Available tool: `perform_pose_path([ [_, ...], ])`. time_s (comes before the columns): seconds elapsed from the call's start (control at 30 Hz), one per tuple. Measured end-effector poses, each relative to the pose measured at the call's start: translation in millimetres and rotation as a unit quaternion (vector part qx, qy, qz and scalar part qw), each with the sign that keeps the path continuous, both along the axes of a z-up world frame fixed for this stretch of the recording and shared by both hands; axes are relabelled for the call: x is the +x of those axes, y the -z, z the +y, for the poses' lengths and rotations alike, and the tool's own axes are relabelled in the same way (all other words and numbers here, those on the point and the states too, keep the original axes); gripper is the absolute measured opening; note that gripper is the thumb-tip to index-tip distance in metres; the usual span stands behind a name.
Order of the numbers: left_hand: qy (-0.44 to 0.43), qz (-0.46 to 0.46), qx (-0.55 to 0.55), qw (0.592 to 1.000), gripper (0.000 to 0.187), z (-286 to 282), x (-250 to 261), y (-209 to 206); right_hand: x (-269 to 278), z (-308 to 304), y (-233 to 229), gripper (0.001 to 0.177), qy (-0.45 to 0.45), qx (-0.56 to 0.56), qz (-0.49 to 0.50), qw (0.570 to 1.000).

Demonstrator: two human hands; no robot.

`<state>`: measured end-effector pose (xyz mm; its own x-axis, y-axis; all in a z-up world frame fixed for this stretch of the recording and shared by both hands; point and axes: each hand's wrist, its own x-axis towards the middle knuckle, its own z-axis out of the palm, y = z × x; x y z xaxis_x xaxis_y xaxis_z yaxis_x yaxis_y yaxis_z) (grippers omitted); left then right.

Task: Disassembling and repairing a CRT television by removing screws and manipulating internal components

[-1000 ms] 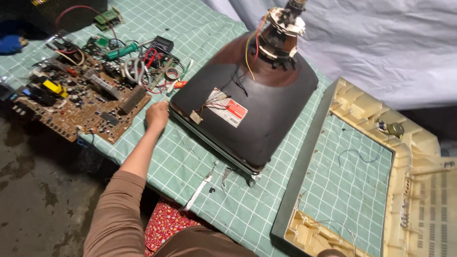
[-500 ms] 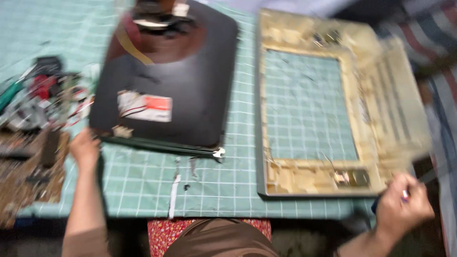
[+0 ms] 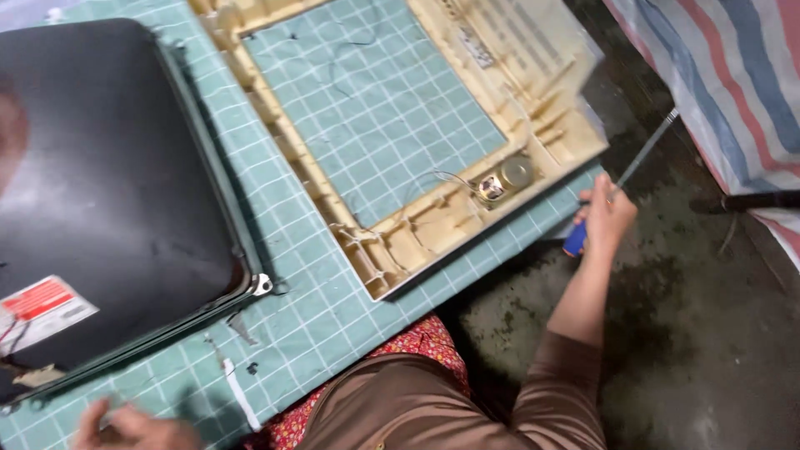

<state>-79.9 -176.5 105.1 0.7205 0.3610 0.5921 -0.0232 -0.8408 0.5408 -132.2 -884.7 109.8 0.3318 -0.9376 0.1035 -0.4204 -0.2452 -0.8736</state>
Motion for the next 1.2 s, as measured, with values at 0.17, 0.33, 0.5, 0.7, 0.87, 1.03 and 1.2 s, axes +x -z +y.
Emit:
perform_pose_path([
  [0.17, 0.291, 0.268, -0.304, 0.866, 0.049, -133, 15, -50, 27, -4, -21, 0.054, 0.005, 0.012, 0.055, 0.998],
  [0.33, 0.385, 0.465, -0.292, 0.741, 0.094, -201, 50, -54, 47, 2, -32, 0.031, -0.044, -0.041, 0.153, 0.986],
  [0.5, 0.402, 0.436, -0.366, 0.717, 0.101, -236, 49, -43, 54, -55, 19, 0.025, -0.051, -0.071, 0.152, 0.985],
  [0.7, 0.356, 0.425, -0.365, 0.748, 0.113, -259, 39, -42, 61, -33, -9, 0.031, -0.088, -0.102, 0.205, 0.969],
  [0.87, 0.412, 0.390, -0.355, 0.743, 0.121, -274, 33, 5, 70, -66, -16, 0.020, -0.100, -0.082, 0.210, 0.969],
  [1.03, 0.453, 0.412, -0.295, 0.734, 0.129, -273, 46, 12, 69, -92, 8, 0.026, -0.104, -0.145, 0.233, 0.956],
  [1.2, 0.460, 0.439, -0.278, 0.720, 0.128, -266, 55, -2, 70, -75, -1, 0.020, -0.098, -0.079, 0.175, 0.977],
])
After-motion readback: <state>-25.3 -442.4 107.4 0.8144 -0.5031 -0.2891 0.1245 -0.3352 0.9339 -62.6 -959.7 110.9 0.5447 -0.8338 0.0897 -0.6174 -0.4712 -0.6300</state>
